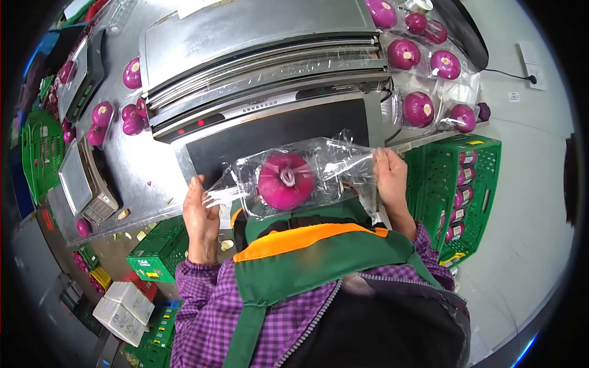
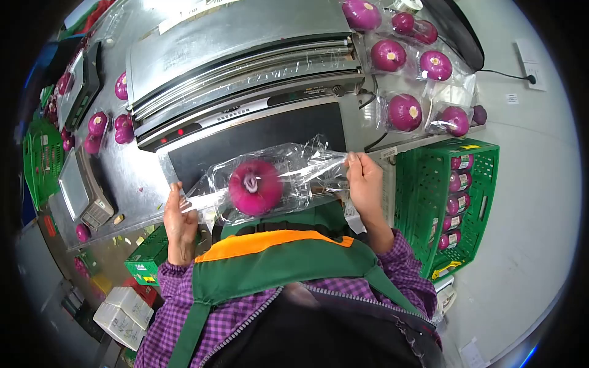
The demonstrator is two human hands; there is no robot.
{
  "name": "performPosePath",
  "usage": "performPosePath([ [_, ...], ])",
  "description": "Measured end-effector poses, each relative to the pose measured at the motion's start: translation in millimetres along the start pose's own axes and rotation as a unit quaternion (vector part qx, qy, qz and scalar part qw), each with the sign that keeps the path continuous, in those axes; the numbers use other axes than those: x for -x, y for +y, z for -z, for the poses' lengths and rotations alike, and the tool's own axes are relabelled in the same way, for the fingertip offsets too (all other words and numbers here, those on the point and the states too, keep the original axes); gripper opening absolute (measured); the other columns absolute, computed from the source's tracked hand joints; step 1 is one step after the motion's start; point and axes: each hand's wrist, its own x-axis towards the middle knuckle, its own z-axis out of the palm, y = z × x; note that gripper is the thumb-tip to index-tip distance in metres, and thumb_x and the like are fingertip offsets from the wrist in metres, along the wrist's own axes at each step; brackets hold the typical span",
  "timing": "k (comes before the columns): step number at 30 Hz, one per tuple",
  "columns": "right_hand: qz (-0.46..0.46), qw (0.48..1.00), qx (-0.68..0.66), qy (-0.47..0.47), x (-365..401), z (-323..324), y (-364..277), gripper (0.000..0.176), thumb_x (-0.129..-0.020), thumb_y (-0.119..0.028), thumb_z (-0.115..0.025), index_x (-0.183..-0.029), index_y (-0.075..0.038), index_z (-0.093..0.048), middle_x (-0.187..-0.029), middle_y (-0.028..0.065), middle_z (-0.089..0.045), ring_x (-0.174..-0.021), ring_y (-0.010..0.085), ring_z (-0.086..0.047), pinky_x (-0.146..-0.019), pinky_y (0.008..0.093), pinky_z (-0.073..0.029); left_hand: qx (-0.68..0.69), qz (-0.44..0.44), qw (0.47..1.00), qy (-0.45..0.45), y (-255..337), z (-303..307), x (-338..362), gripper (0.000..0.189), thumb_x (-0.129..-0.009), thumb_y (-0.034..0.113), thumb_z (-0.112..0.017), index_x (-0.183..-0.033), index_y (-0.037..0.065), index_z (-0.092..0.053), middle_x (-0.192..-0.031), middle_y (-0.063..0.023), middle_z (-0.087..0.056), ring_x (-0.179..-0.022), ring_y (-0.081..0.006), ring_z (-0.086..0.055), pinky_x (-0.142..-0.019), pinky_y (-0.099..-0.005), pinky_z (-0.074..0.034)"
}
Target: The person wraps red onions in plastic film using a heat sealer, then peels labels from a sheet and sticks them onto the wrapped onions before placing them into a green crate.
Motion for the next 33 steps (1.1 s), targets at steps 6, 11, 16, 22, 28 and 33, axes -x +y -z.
performPosePath([
  [6,-0.069,0.965,0.159,-0.195,-28,-15,103,0.022,-0.092,-0.020,-0.054,-0.082,-0.001,-0.062,-0.076,0.0066,-0.063,-0.067,0.0121,-0.057,-0.062,0.0277,-0.046,-0.248,0.073,0.964,-0.065,-111,49,-54,0.023,-0.092,0.021,-0.054,-0.093,0.001,-0.065,-0.060,0.0024,-0.052,-0.051,-0.0065,-0.046,-0.046,-0.0237,-0.038],
  [11,0.071,0.901,0.035,-0.426,-21,-84,85,0.016,-0.089,-0.020,-0.059,-0.085,-0.004,-0.062,-0.085,0.0050,-0.064,-0.077,0.0118,-0.060,-0.068,0.0252,-0.047,-0.554,-0.263,0.669,-0.420,-149,17,-82,0.040,-0.090,0.028,-0.053,-0.120,0.003,-0.055,-0.117,-0.0120,-0.061,-0.102,-0.0214,-0.060,-0.088,-0.0344,-0.047],
  [16,-0.063,0.822,-0.239,-0.513,-5,-86,64,0.013,-0.088,-0.019,-0.061,-0.088,-0.005,-0.061,-0.087,0.0030,-0.063,-0.078,0.0098,-0.059,-0.068,0.0226,-0.047,-0.097,-0.094,0.900,-0.414,-125,-35,-20,0.022,-0.087,0.011,-0.059,-0.106,0.001,-0.057,-0.085,-0.0078,-0.062,-0.089,-0.0157,-0.061,-0.085,-0.0318,-0.049],
  [22,-0.171,0.710,-0.411,-0.545,16,-75,5,0.012,-0.090,-0.018,-0.059,-0.086,-0.006,-0.056,-0.086,-0.0007,-0.059,-0.076,0.0058,-0.054,-0.065,0.0203,-0.045,-0.084,-0.223,0.918,-0.318,-50,-78,27,0.024,-0.092,0.014,-0.050,-0.113,0.003,-0.055,-0.080,-0.0061,-0.055,-0.075,-0.0133,-0.054,-0.071,-0.0294,-0.049],
  [28,0.046,0.830,-0.318,-0.456,3,-92,-9,0.033,-0.094,-0.034,-0.049,-0.100,-0.002,-0.054,-0.102,0.0091,-0.057,-0.099,0.0160,-0.053,-0.086,0.0274,-0.044,-0.180,-0.050,0.928,-0.322,-51,-29,57,0.063,-0.095,0.052,-0.036,-0.125,-0.002,-0.048,-0.116,-0.0130,-0.058,-0.106,-0.0219,-0.057,-0.093,-0.0320,-0.043],
  [33,0.031,0.793,-0.314,-0.521,0,-44,-25,0.077,-0.094,-0.058,-0.025,-0.142,0.003,-0.022,-0.144,0.0191,-0.031,-0.132,0.0281,-0.034,-0.109,0.0428,-0.027,-0.037,0.084,0.949,-0.301,-56,-27,33,0.080,-0.093,0.061,-0.028,-0.134,-0.007,-0.034,-0.134,-0.0184,-0.043,-0.124,-0.0251,-0.042,-0.104,-0.0364,-0.033],
])
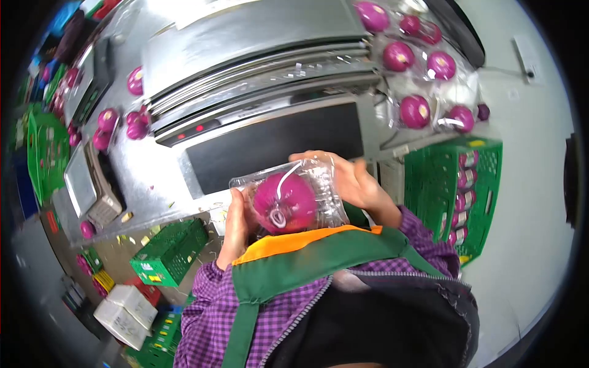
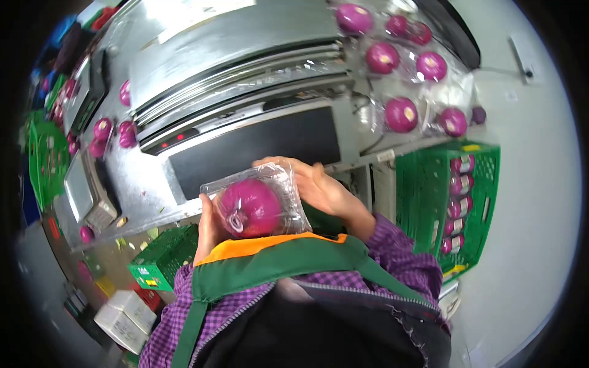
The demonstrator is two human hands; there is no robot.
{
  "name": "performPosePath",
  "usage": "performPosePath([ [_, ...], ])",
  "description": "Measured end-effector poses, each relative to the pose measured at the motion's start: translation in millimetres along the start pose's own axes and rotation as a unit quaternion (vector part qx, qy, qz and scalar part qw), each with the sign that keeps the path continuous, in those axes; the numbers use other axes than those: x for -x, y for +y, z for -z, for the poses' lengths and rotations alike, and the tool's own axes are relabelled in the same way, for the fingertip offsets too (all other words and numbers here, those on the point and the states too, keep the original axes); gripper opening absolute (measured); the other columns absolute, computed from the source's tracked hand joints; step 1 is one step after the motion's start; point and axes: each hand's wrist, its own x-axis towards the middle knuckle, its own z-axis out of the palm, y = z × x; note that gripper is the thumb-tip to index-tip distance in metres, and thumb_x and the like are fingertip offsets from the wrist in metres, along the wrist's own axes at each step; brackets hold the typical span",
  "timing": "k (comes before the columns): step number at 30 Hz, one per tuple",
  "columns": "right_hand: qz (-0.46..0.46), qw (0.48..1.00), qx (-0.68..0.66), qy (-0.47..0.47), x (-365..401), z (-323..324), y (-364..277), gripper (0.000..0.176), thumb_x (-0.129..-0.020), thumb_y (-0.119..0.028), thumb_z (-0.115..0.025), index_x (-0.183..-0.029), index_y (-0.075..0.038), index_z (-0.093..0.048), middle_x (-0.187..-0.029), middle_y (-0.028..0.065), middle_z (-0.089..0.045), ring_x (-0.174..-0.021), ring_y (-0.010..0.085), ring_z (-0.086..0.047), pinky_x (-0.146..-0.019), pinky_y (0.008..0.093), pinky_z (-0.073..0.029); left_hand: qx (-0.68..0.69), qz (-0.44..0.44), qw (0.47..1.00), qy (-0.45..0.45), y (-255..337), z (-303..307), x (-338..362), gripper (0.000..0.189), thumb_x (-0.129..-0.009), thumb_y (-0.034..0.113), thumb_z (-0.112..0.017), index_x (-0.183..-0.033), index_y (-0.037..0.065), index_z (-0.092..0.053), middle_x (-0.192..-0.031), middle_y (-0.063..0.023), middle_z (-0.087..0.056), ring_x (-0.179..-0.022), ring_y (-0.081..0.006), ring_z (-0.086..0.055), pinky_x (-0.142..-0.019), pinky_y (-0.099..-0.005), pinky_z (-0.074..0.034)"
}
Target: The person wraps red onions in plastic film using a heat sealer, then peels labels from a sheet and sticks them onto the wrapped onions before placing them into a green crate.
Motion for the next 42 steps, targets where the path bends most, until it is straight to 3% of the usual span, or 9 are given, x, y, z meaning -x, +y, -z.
performPosePath([
  [3,-0.045,0.983,0.170,0.051,-9,2,-10,0.090,-0.087,-0.064,-0.041,-0.145,0.001,-0.017,-0.145,0.0168,-0.031,-0.131,0.0261,-0.035,-0.105,0.0397,-0.029,-0.033,-0.063,0.991,0.114,10,63,-10,0.089,-0.092,0.063,-0.026,-0.138,-0.012,-0.021,-0.145,-0.0238,-0.026,-0.136,-0.0295,-0.026,-0.111,-0.0397,-0.023],
  [9,-0.065,0.933,0.351,0.044,-73,-9,-7,0.070,-0.096,-0.054,-0.032,-0.134,0.004,-0.040,-0.128,0.0185,-0.052,-0.113,0.0249,-0.054,-0.092,0.0347,-0.043,-0.018,-0.279,0.933,0.227,95,146,40,0.085,-0.093,0.061,-0.030,-0.137,-0.011,-0.022,-0.139,-0.0229,-0.037,-0.125,-0.0298,-0.043,-0.106,-0.0411,-0.033],
  [18,-0.120,0.873,0.458,-0.115,-204,-81,-10,0.031,-0.096,-0.015,-0.046,-0.121,0.003,-0.054,-0.107,0.0119,-0.064,-0.095,0.0163,-0.060,-0.085,0.0286,-0.047,-0.002,-0.135,0.959,0.249,87,330,28,0.078,-0.093,0.061,-0.033,-0.137,-0.004,-0.033,-0.129,-0.0215,-0.049,-0.117,-0.0293,-0.050,-0.099,-0.0433,-0.039],
  [22,-0.141,0.850,0.496,-0.105,-268,-105,-21,0.031,-0.092,-0.012,-0.053,-0.118,0.003,-0.055,-0.103,0.0105,-0.066,-0.088,0.0134,-0.061,-0.082,0.0272,-0.049,-0.231,0.019,0.929,0.290,124,326,26,0.069,-0.089,0.057,-0.047,-0.127,0.000,-0.052,-0.123,-0.0220,-0.056,-0.112,-0.0296,-0.055,-0.094,-0.0418,-0.043],
  [24,-0.119,0.827,0.540,-0.098,-304,-111,-31,0.031,-0.092,-0.012,-0.054,-0.118,0.003,-0.055,-0.101,0.0100,-0.066,-0.085,0.0126,-0.062,-0.081,0.0271,-0.049,-0.452,-0.047,0.836,0.308,147,336,20,0.065,-0.087,0.052,-0.055,-0.120,-0.003,-0.057,-0.117,-0.0216,-0.060,-0.109,-0.0274,-0.058,-0.093,-0.0365,-0.044],
  [30,-0.051,0.745,0.662,-0.065,-437,-90,-36,0.029,-0.090,-0.015,-0.055,-0.113,0.003,-0.059,-0.099,0.0094,-0.066,-0.086,0.0142,-0.063,-0.079,0.0276,-0.050,-0.389,-0.311,0.795,0.346,248,307,-67,0.035,-0.086,0.023,-0.064,-0.108,-0.004,-0.062,-0.102,-0.0180,-0.066,-0.100,-0.0221,-0.063,-0.085,-0.0321,-0.049],
  [35,0.032,0.633,0.767,-0.095,-559,-40,-10,0.029,-0.087,-0.016,-0.058,-0.109,0.003,-0.062,-0.099,0.0136,-0.067,-0.087,0.0179,-0.065,-0.080,0.0300,-0.050,-0.497,-0.387,0.695,0.347,321,291,-178,0.048,-0.080,0.018,-0.062,-0.123,-0.002,-0.051,-0.109,-0.0208,-0.061,-0.101,-0.0325,-0.060,-0.088,-0.0398,-0.047],
  [36,-0.002,0.603,0.787,-0.134,-582,-22,-1,0.031,-0.086,-0.018,-0.059,-0.110,0.002,-0.061,-0.097,0.0148,-0.067,-0.086,0.0194,-0.065,-0.079,0.0310,-0.050,-0.558,-0.372,0.647,0.363,330,294,-197,0.052,-0.079,0.017,-0.061,-0.126,-0.001,-0.048,-0.110,-0.0224,-0.060,-0.102,-0.0360,-0.059,-0.090,-0.0412,-0.046],
  [42,-0.298,0.551,0.751,-0.207,-628,10,49,0.030,-0.081,-0.015,-0.061,-0.107,0.000,-0.063,-0.085,0.0141,-0.067,-0.072,0.0176,-0.065,-0.066,0.0315,-0.052,-0.573,-0.247,0.718,0.307,357,312,-250,0.047,-0.080,0.013,-0.055,-0.125,0.001,-0.050,-0.108,-0.0175,-0.064,-0.094,-0.0302,-0.064,-0.085,-0.0377,-0.049],
])
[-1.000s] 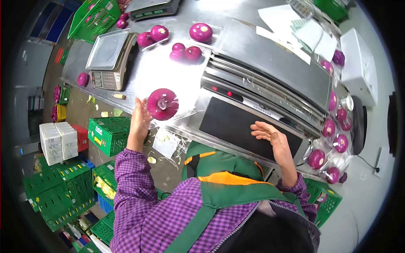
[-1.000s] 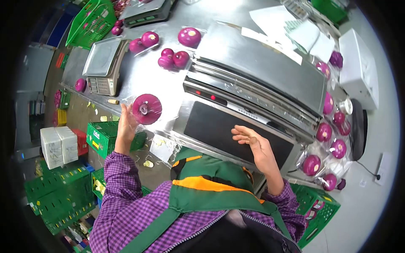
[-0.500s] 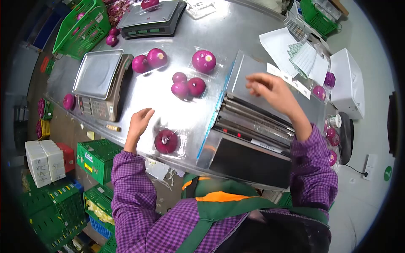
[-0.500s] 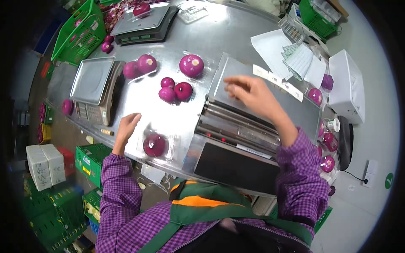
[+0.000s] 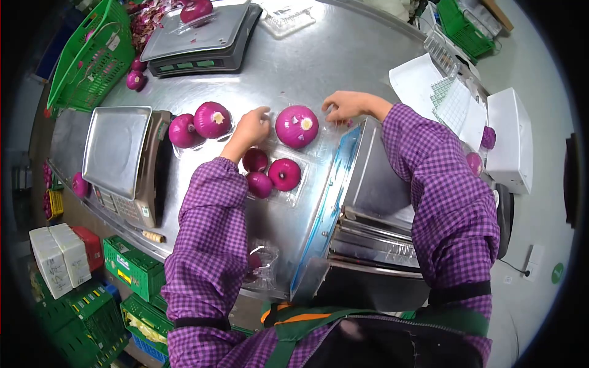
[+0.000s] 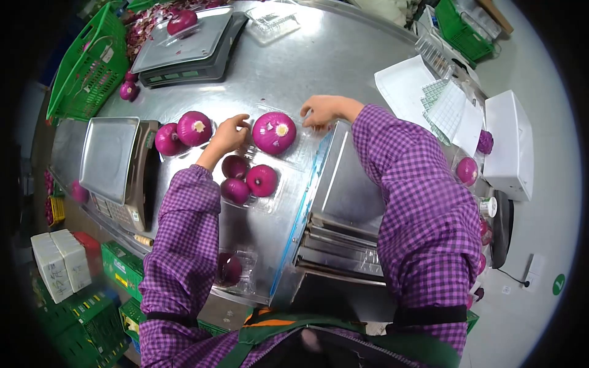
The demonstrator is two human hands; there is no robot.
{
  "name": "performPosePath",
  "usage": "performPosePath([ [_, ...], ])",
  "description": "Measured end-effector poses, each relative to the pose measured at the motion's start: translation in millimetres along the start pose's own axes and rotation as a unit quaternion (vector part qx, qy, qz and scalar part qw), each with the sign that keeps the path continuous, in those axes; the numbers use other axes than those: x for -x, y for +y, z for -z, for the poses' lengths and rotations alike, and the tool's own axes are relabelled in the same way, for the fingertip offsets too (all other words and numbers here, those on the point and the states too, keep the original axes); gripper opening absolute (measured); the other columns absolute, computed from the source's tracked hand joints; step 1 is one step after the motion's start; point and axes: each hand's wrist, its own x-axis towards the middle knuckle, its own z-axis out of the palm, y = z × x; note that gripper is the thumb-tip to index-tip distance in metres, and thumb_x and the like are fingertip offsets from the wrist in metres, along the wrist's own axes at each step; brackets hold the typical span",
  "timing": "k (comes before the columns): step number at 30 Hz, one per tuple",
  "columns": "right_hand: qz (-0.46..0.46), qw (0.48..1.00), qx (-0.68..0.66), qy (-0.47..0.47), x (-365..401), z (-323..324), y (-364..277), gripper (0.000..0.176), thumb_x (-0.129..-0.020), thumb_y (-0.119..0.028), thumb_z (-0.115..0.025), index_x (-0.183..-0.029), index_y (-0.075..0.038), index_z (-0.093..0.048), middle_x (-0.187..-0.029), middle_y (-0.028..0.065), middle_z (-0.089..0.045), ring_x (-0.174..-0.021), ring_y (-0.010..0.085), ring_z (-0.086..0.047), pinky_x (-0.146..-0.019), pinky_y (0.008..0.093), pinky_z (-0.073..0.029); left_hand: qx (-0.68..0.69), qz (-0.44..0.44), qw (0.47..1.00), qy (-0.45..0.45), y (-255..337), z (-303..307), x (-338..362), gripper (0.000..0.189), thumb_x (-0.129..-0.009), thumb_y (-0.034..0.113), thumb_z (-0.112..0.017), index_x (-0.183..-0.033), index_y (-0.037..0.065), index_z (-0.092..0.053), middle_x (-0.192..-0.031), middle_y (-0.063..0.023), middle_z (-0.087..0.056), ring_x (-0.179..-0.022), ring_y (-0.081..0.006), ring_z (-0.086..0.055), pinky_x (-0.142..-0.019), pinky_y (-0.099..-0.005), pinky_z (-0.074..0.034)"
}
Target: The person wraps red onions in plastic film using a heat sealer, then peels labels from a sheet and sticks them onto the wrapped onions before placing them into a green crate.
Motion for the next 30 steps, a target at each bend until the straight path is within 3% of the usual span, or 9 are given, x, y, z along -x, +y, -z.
performPosePath([
  [4,0.005,0.997,-0.062,-0.041,-14,0,7,0.028,-0.080,-0.006,-0.053,-0.105,0.000,-0.064,-0.074,0.0094,-0.065,-0.060,0.0145,-0.061,-0.057,0.0305,-0.051,0.149,0.026,0.986,-0.066,3,4,0,0.036,-0.082,0.006,-0.049,-0.118,0.001,-0.054,-0.103,-0.0163,-0.067,-0.091,-0.0263,-0.065,-0.085,-0.0341,-0.049],
  [10,0.130,0.979,-0.089,0.126,8,34,1,0.030,-0.083,-0.012,-0.045,-0.102,-0.002,-0.066,-0.067,0.0050,-0.060,-0.059,0.0129,-0.057,-0.056,0.0276,-0.048,0.222,-0.012,0.975,0.022,40,59,1,0.036,-0.087,0.004,-0.050,-0.123,0.002,-0.050,-0.107,-0.0122,-0.066,-0.073,-0.0151,-0.062,-0.061,-0.0281,-0.051],
  [12,0.153,0.962,-0.136,0.179,36,52,-14,0.027,-0.088,-0.013,-0.047,-0.105,-0.001,-0.063,-0.064,-0.0005,-0.050,-0.053,0.0080,-0.046,-0.050,0.0249,-0.042,0.260,-0.037,0.964,0.054,71,83,10,0.037,-0.089,0.004,-0.051,-0.125,0.001,-0.048,-0.111,-0.0115,-0.064,-0.067,-0.0113,-0.058,-0.056,-0.0262,-0.049],
  [16,0.138,0.946,-0.159,0.246,109,62,-24,0.027,-0.092,-0.017,-0.047,-0.106,0.000,-0.062,-0.061,-0.0028,-0.044,-0.051,0.0063,-0.043,-0.047,0.0225,-0.041,0.316,-0.055,0.947,0.029,142,116,42,0.039,-0.091,0.018,-0.055,-0.123,-0.003,-0.050,-0.111,-0.0091,-0.062,-0.065,-0.0075,-0.051,-0.052,-0.0223,-0.045],
  [17,0.133,0.944,-0.175,0.248,132,59,-22,0.027,-0.093,-0.017,-0.046,-0.105,0.001,-0.062,-0.059,-0.0036,-0.042,-0.049,0.0059,-0.042,-0.046,0.0219,-0.040,0.330,-0.062,0.942,0.011,157,115,51,0.056,-0.087,0.035,-0.061,-0.123,-0.006,-0.048,-0.113,-0.0132,-0.060,-0.072,-0.0102,-0.055,-0.053,-0.0221,-0.044],
  [21,0.069,0.942,-0.196,0.264,234,27,6,0.027,-0.094,-0.018,-0.046,-0.105,0.001,-0.061,-0.057,-0.0041,-0.041,-0.046,0.0052,-0.043,-0.046,0.0214,-0.040,0.270,-0.066,0.961,-0.001,222,68,93,0.085,-0.071,0.050,-0.074,-0.126,-0.008,-0.043,-0.115,-0.0235,-0.055,-0.084,-0.0196,-0.060,-0.050,-0.0216,-0.043],
  [22,0.058,0.939,-0.200,0.273,257,16,19,0.027,-0.094,-0.018,-0.046,-0.105,0.001,-0.061,-0.057,-0.0041,-0.041,-0.046,0.0052,-0.043,-0.046,0.0214,-0.040,0.270,-0.057,0.960,-0.038,234,54,101,0.094,-0.065,0.050,-0.079,-0.126,-0.010,-0.040,-0.121,-0.0247,-0.053,-0.088,-0.0235,-0.062,-0.057,-0.0266,-0.051],
  [28,-0.013,0.936,-0.258,0.241,359,-51,109,0.024,-0.095,-0.018,-0.048,-0.104,0.000,-0.061,-0.067,0.0000,-0.055,-0.046,0.0048,-0.044,-0.045,0.0196,-0.040,0.257,-0.042,0.952,-0.160,305,-48,171,0.099,-0.064,0.051,-0.080,-0.125,-0.013,-0.036,-0.118,-0.0282,-0.051,-0.086,-0.0247,-0.063,-0.058,-0.0286,-0.053],
  [30,-0.043,0.932,-0.265,0.242,382,-70,118,0.028,-0.094,-0.020,-0.050,-0.110,0.001,-0.060,-0.085,0.0055,-0.063,-0.058,0.0078,-0.052,-0.056,0.0232,-0.047,0.171,-0.096,0.973,-0.118,306,-82,177,0.092,-0.068,0.047,-0.079,-0.126,-0.010,-0.036,-0.117,-0.0226,-0.050,-0.074,-0.0158,-0.059,-0.048,-0.0218,-0.047],
])
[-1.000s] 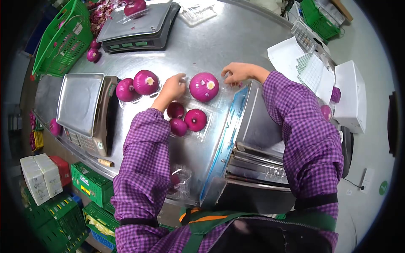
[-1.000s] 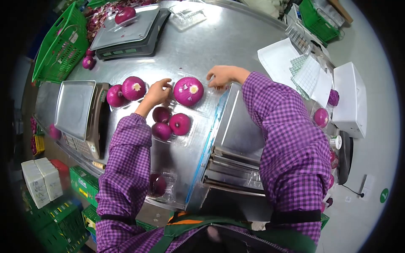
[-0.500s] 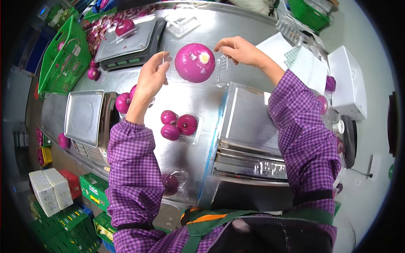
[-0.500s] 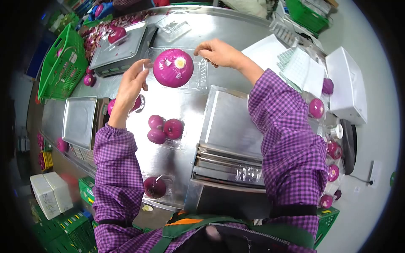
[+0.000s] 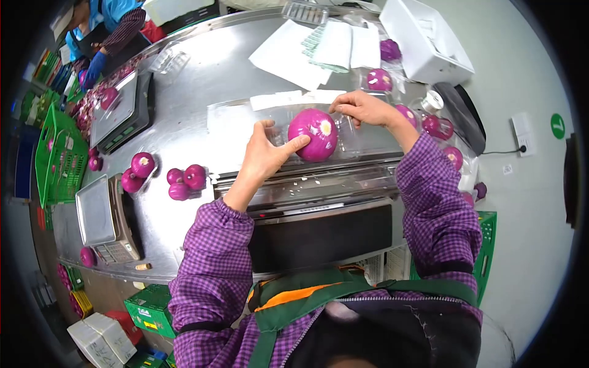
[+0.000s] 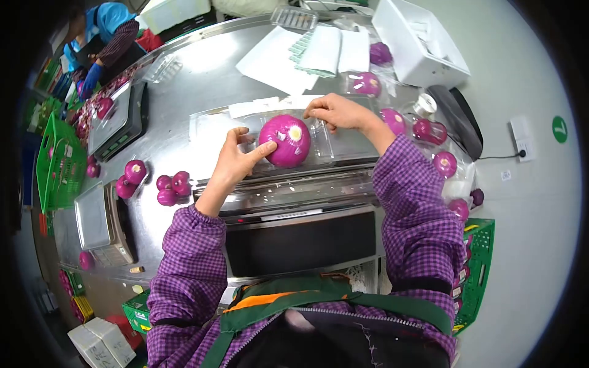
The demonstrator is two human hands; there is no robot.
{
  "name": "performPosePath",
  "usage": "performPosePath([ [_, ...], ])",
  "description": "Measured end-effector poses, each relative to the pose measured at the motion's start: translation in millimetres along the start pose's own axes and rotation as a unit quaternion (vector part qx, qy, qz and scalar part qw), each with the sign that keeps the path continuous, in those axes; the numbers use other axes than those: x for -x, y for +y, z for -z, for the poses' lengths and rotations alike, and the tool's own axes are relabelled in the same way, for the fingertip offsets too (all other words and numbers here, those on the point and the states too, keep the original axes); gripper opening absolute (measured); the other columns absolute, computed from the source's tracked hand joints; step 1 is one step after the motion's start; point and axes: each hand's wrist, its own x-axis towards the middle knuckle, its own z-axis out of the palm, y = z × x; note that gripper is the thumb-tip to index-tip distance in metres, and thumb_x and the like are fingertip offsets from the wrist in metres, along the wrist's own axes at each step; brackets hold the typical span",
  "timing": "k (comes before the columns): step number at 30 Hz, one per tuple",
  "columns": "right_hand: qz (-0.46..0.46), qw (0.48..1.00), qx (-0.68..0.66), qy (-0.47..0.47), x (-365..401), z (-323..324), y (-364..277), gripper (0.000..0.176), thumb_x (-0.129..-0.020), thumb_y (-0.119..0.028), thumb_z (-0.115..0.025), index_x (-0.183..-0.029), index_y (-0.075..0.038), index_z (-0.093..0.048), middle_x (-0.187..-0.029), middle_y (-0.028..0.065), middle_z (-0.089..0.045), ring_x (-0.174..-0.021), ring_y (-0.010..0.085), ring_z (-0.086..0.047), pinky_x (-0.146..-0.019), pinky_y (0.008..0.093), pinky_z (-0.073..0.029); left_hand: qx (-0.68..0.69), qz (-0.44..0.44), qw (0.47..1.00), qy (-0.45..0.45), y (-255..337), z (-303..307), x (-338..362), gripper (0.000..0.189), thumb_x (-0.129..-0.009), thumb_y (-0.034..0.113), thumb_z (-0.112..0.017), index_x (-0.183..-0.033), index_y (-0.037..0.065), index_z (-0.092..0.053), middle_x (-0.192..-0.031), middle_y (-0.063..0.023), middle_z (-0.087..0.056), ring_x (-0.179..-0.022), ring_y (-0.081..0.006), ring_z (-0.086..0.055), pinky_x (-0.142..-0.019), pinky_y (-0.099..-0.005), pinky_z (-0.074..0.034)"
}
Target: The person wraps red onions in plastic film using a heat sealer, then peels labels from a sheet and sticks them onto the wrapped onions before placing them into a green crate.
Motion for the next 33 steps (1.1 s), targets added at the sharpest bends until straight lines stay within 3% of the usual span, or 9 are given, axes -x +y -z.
performPosePath([
  [3,0.098,0.976,0.154,0.114,22,-7,18,0.027,-0.091,-0.018,-0.054,-0.112,-0.002,-0.060,-0.092,0.0063,-0.063,-0.078,0.0143,-0.059,-0.072,0.0278,-0.048,0.044,0.042,0.998,-0.028,28,-8,9,0.100,-0.064,0.052,-0.080,-0.127,-0.011,-0.035,-0.121,-0.0292,-0.049,-0.093,-0.0261,-0.062,-0.062,-0.0296,-0.054],
  [5,0.262,0.895,0.167,0.320,39,-28,1,0.027,-0.084,-0.018,-0.062,-0.108,-0.006,-0.063,-0.097,0.0107,-0.062,-0.091,0.0271,-0.058,-0.082,0.0361,-0.046,0.057,0.055,0.996,-0.030,31,-14,8,0.100,-0.064,0.051,-0.080,-0.128,-0.011,-0.035,-0.121,-0.0291,-0.048,-0.092,-0.0256,-0.062,-0.061,-0.0291,-0.054],
  [8,0.314,0.907,0.133,0.247,48,-49,-16,0.028,-0.080,-0.013,-0.065,-0.107,-0.006,-0.064,-0.105,0.0079,-0.060,-0.099,0.0247,-0.055,-0.081,0.0331,-0.046,0.084,0.070,0.993,-0.035,32,-16,7,0.100,-0.065,0.051,-0.079,-0.130,-0.010,-0.034,-0.121,-0.0281,-0.048,-0.087,-0.0227,-0.062,-0.057,-0.0266,-0.052],
  [11,0.337,0.900,0.139,0.241,38,-54,-14,0.021,-0.080,-0.011,-0.066,-0.100,-0.005,-0.066,-0.098,0.0080,-0.061,-0.092,0.0234,-0.057,-0.078,0.0336,-0.046,0.103,0.057,0.992,-0.036,33,-17,7,0.101,-0.065,0.052,-0.079,-0.130,-0.010,-0.033,-0.120,-0.0273,-0.048,-0.082,-0.0199,-0.060,-0.054,-0.0251,-0.050],
  [17,0.296,0.893,0.053,0.334,34,-58,-9,0.015,-0.080,-0.011,-0.065,-0.094,-0.006,-0.068,-0.083,0.0074,-0.063,-0.071,0.0218,-0.060,-0.065,0.0320,-0.048,0.114,0.064,0.991,-0.040,32,-17,8,0.101,-0.065,0.052,-0.078,-0.130,-0.012,-0.034,-0.119,-0.0275,-0.048,-0.079,-0.0180,-0.059,-0.052,-0.0242,-0.048],
  [20,0.274,0.895,0.030,0.350,60,-62,-1,0.013,-0.080,-0.009,-0.066,-0.092,-0.004,-0.067,-0.079,0.0085,-0.063,-0.064,0.0187,-0.060,-0.060,0.0298,-0.047,0.105,0.048,0.993,-0.015,31,-20,8,0.093,-0.071,0.046,-0.076,-0.128,-0.014,-0.035,-0.110,-0.0244,-0.055,-0.058,-0.0091,-0.051,-0.045,-0.0197,-0.043],
  [26,0.284,0.891,-0.011,0.354,64,-95,10,0.017,-0.077,-0.005,-0.070,-0.092,-0.004,-0.063,-0.090,0.0079,-0.059,-0.065,0.0177,-0.059,-0.060,0.0323,-0.047,0.114,0.049,0.992,-0.023,32,-18,4,0.092,-0.071,0.046,-0.076,-0.128,-0.014,-0.036,-0.111,-0.0255,-0.055,-0.057,-0.0088,-0.051,-0.045,-0.0200,-0.042],
  [28,0.309,0.865,0.057,0.391,59,-99,14,0.012,-0.079,-0.005,-0.067,-0.087,-0.002,-0.059,-0.089,0.0088,-0.057,-0.068,0.0201,-0.059,-0.062,0.0333,-0.047,0.124,0.062,0.990,-0.033,36,-16,5,0.092,-0.071,0.048,-0.075,-0.127,-0.014,-0.037,-0.111,-0.0260,-0.054,-0.057,-0.0087,-0.051,-0.044,-0.0198,-0.042],
  [33,0.241,0.885,0.018,0.399,80,-96,13,0.008,-0.082,-0.004,-0.063,-0.086,-0.001,-0.057,-0.084,0.0098,-0.057,-0.069,0.0212,-0.058,-0.064,0.0311,-0.046,0.108,0.051,0.992,-0.038,36,-16,6,0.092,-0.072,0.050,-0.074,-0.128,-0.013,-0.037,-0.113,-0.0259,-0.054,-0.058,-0.0084,-0.050,-0.045,-0.0195,-0.042],
])
